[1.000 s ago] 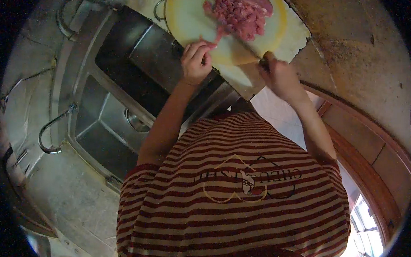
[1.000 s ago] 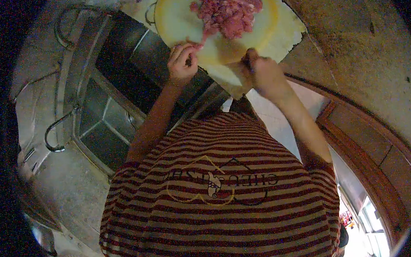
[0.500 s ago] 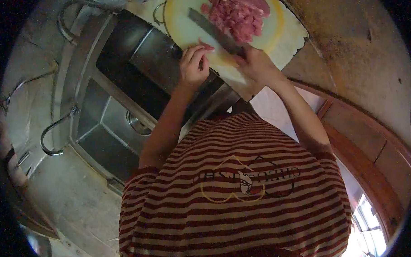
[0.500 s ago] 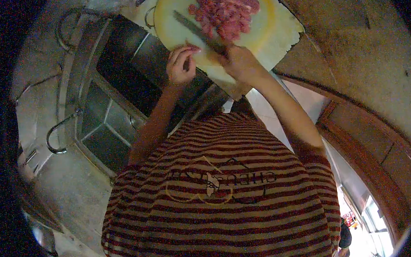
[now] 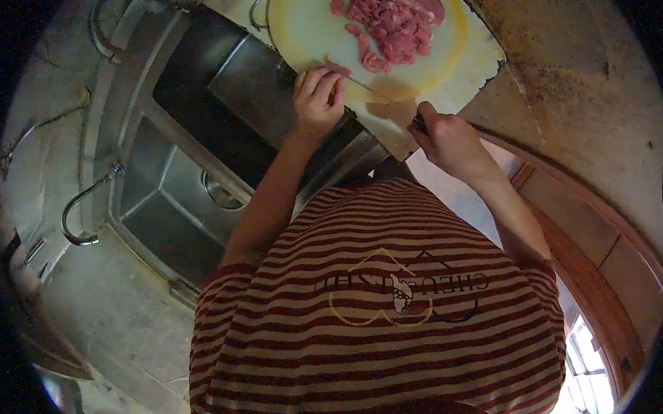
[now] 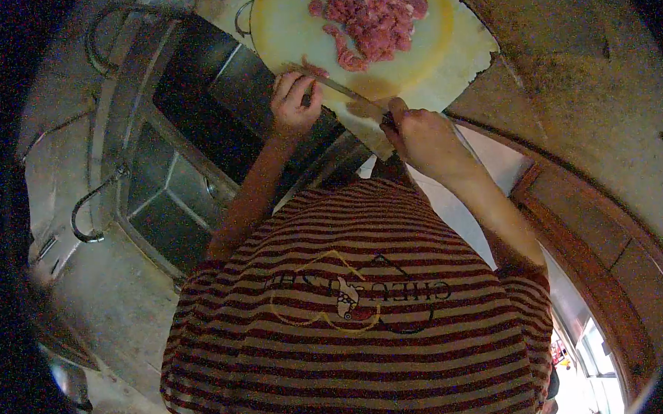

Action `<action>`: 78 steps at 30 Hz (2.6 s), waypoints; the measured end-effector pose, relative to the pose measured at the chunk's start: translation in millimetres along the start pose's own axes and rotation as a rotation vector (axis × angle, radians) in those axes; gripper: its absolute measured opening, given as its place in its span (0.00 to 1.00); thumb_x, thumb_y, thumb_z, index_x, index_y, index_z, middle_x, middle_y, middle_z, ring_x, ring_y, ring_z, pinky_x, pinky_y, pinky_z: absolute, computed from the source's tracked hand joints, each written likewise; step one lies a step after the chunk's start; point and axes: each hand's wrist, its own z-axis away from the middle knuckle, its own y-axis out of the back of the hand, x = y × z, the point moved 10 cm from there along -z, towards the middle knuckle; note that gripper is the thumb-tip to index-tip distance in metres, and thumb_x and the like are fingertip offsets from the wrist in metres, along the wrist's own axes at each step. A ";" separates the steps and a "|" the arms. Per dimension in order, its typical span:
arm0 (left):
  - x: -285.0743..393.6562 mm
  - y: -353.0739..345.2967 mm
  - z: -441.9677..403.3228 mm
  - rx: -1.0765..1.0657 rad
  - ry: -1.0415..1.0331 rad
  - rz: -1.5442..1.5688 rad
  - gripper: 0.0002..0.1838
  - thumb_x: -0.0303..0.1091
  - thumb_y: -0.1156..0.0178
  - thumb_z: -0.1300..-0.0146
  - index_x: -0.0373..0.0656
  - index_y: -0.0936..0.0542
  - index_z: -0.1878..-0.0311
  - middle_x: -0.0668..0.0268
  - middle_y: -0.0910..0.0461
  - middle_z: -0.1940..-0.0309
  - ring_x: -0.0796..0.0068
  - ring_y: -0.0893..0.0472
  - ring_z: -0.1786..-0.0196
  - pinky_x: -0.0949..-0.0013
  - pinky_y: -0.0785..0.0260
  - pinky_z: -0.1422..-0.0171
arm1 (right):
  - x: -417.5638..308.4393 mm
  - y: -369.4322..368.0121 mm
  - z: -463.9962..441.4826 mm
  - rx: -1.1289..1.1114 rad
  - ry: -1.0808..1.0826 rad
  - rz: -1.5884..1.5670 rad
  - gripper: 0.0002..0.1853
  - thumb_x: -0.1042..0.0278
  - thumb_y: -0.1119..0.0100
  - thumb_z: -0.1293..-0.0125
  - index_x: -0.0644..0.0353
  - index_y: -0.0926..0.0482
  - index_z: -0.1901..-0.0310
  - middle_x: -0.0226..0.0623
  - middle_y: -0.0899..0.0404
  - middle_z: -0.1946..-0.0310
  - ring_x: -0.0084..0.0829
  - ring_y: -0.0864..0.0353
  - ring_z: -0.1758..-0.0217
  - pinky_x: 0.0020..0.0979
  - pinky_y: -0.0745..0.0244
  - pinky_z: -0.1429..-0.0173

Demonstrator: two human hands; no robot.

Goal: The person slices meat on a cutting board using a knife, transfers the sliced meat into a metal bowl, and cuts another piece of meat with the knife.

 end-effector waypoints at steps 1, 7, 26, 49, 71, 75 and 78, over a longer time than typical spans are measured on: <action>2.0 0.1 -0.9 0.001 -0.023 -0.012 0.09 0.23 0.35 0.55 0.36 0.22 0.68 0.57 0.25 0.67 0.57 0.24 0.63 0.61 0.29 0.58 | -0.4 -1.4 -1.3 0.007 0.012 -0.004 0.12 0.68 0.44 0.39 0.66 0.36 0.65 0.50 0.23 0.76 0.52 0.22 0.71 0.46 0.28 0.67; 0.1 -5.1 -3.7 0.003 -0.028 -0.013 0.07 0.23 0.37 0.55 0.36 0.23 0.70 0.57 0.25 0.68 0.56 0.26 0.66 0.58 0.31 0.59 | -5.2 -3.6 -12.0 -0.014 0.019 -0.028 0.12 0.68 0.46 0.38 0.67 0.35 0.65 0.53 0.23 0.76 0.53 0.22 0.70 0.47 0.29 0.67; 29.5 -59.0 -39.2 -0.249 0.074 -0.133 0.22 0.36 0.37 0.50 0.38 0.26 0.51 0.54 0.29 0.49 0.49 0.29 0.50 0.54 0.35 0.47 | 68.9 28.4 -26.1 0.311 -0.368 -0.701 0.18 0.58 0.45 0.37 0.68 0.28 0.59 0.41 0.26 0.80 0.34 0.24 0.81 0.35 0.30 0.75; -96.7 -86.1 -77.9 -0.429 0.509 0.209 0.11 0.35 0.37 0.46 0.41 0.24 0.62 0.58 0.21 0.62 0.58 0.23 0.53 0.58 0.33 0.49 | 92.5 -53.2 68.9 0.417 -0.589 -1.394 0.13 0.58 0.49 0.33 0.59 0.36 0.66 0.30 0.34 0.86 0.22 0.36 0.90 0.25 0.40 0.87; -71.6 -92.3 -92.9 0.075 0.991 1.674 0.19 0.51 0.55 0.36 0.46 0.27 0.57 0.58 0.24 0.54 0.61 0.23 0.54 0.57 0.28 0.50 | -18.8 44.6 30.0 0.595 -0.072 -0.617 0.12 0.68 0.43 0.40 0.66 0.34 0.62 0.49 0.25 0.82 0.45 0.23 0.79 0.39 0.29 0.74; -58.8 -62.4 -159.3 -0.046 0.832 1.733 0.20 0.49 0.58 0.35 0.44 0.27 0.53 0.56 0.24 0.53 0.58 0.23 0.53 0.53 0.28 0.50 | 18.4 55.6 56.8 0.642 -0.208 -0.725 0.10 0.70 0.43 0.38 0.65 0.33 0.63 0.41 0.27 0.84 0.27 0.27 0.83 0.28 0.34 0.78; -89.1 -23.9 -233.2 0.245 0.755 1.538 0.21 0.49 0.60 0.35 0.43 0.25 0.56 0.58 0.23 0.58 0.61 0.23 0.61 0.55 0.27 0.54 | 45.5 40.9 70.3 0.599 -0.331 -0.823 0.10 0.69 0.44 0.38 0.65 0.33 0.64 0.38 0.26 0.84 0.22 0.27 0.81 0.27 0.34 0.77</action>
